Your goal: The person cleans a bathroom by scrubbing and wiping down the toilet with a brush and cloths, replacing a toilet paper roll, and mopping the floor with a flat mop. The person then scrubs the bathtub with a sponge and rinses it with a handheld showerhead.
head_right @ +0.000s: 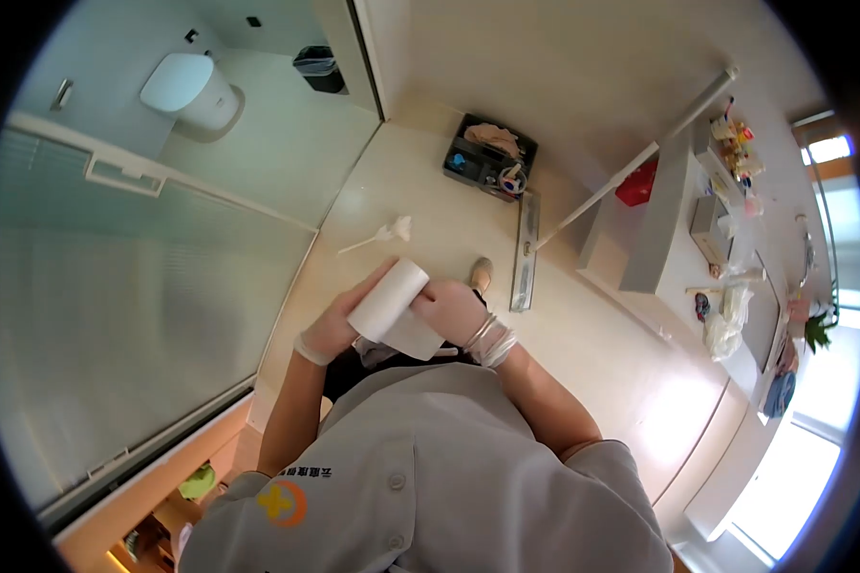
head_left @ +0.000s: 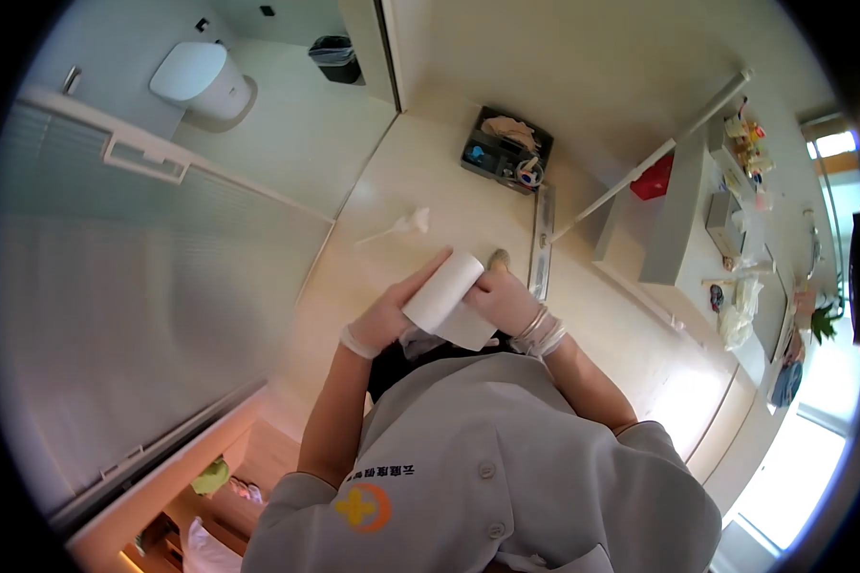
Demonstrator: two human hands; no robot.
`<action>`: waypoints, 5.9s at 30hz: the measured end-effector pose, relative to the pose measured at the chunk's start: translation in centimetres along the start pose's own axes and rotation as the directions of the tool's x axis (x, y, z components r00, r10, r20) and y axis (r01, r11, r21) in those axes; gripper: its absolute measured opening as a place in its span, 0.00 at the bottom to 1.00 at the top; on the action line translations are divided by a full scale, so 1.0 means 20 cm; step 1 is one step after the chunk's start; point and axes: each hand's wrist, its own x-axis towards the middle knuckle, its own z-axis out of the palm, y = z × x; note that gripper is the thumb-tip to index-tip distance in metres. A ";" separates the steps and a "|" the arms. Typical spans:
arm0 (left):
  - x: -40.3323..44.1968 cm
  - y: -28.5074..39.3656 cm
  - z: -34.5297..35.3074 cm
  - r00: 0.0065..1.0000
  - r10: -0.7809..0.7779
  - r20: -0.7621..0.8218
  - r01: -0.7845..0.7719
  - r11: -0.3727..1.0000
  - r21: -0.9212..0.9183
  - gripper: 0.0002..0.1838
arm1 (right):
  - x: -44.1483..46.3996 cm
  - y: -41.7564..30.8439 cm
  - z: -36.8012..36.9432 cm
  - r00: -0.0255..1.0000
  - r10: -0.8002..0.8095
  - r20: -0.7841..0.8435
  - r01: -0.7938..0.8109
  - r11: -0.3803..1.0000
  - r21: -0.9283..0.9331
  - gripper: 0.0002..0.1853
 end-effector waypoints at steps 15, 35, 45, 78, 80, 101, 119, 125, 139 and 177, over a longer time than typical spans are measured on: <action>0.19 -0.23 -0.05 0.952 -0.037 0.302 -0.008 0.989 0.145 0.16 | 0.05 -0.46 -0.67 0.954 -0.263 0.144 0.094 0.719 0.688 0.15; 0.03 0.03 -0.28 0.949 0.281 0.146 -0.254 0.950 -0.181 0.09 | 0.22 -0.41 -0.31 0.927 -0.318 0.200 0.153 0.806 0.572 0.12; -0.08 -0.10 -0.19 0.980 -0.155 -0.121 0.093 0.907 -0.411 0.18 | 0.51 -0.13 -0.08 0.959 -0.256 0.120 0.165 0.852 0.496 0.19; 0.44 0.17 0.05 0.803 -0.339 -0.491 0.357 0.932 -0.060 0.21 | 0.72 0.22 -0.60 0.915 -0.002 0.404 -0.391 0.239 0.889 0.19; 0.32 0.02 -0.01 0.743 -0.397 -0.539 0.025 0.821 -0.570 0.21 | 0.66 0.38 -0.53 0.844 -0.066 0.533 -0.464 0.411 0.785 0.14; 0.69 -0.05 -0.51 0.838 -0.545 -0.027 0.503 0.791 -0.348 0.12 | 0.48 0.68 -0.64 0.836 0.547 -0.039 -0.135 0.273 0.952 0.12; 0.41 0.03 -0.37 0.910 -0.189 -0.369 0.412 0.310 0.857 0.07 | 0.63 1.13 -0.55 0.877 0.385 -0.288 -0.252 0.879 0.405 0.05; 0.45 -0.04 -0.33 0.885 -0.161 -0.437 0.466 0.326 0.823 0.08 | 0.68 1.17 -0.44 0.794 0.599 -0.104 -0.401 0.645 0.650 0.17; 0.29 -0.28 -0.37 0.837 -0.224 -0.499 0.546 0.286 0.787 0.19 | 0.40 2.42 -0.40 0.577 0.645 -0.501 -0.576 0.756 0.310 0.14; 0.40 0.70 -0.86 0.617 0.393 -0.682 -0.554 0.832 -0.021 0.19 | 1.18 0.30 0.45 0.967 -0.253 0.002 0.252 0.962 -0.102 0.19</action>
